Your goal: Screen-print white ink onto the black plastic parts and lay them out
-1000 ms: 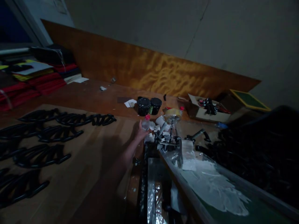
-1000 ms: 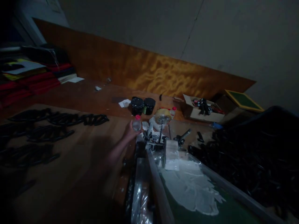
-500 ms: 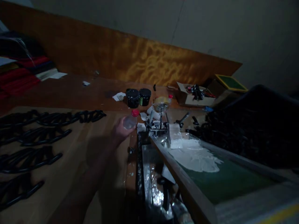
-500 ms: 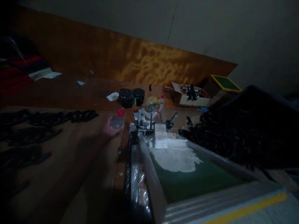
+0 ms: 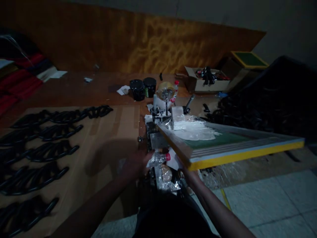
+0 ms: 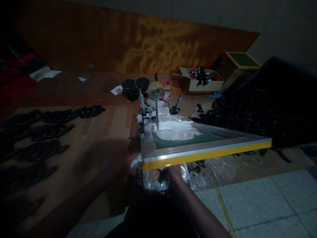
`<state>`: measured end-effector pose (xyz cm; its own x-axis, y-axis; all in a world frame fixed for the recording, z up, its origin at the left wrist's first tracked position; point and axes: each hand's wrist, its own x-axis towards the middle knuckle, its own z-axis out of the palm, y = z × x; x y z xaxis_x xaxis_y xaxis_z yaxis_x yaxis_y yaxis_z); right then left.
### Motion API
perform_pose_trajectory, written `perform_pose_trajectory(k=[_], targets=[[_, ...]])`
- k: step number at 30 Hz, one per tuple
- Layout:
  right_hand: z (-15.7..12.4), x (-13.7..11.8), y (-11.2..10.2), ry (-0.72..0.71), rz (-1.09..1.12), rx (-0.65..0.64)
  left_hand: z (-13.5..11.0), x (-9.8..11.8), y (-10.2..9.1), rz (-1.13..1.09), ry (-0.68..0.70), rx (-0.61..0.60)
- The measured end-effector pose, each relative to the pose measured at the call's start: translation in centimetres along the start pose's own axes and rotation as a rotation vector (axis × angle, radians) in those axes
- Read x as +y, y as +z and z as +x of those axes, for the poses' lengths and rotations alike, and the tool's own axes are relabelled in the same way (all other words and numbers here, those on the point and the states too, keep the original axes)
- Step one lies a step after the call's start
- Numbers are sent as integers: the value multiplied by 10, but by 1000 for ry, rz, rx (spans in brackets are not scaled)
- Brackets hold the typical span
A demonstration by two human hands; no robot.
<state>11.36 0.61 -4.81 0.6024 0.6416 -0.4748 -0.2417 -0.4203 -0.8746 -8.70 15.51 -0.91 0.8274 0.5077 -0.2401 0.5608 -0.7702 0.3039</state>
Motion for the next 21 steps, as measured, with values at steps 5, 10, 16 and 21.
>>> perform_pose_trajectory(k=[5,10,16,21], targets=[[3,1,-6,24,130,-101,1,20,-9,74,-62,57],[5,-6,-22,83,276,-215,-4,51,-14,215,-89,70],[8,-6,-46,105,348,-210,-8,73,1,269,-170,10],[11,-10,-52,106,320,-299,-4,83,4,286,-265,57]])
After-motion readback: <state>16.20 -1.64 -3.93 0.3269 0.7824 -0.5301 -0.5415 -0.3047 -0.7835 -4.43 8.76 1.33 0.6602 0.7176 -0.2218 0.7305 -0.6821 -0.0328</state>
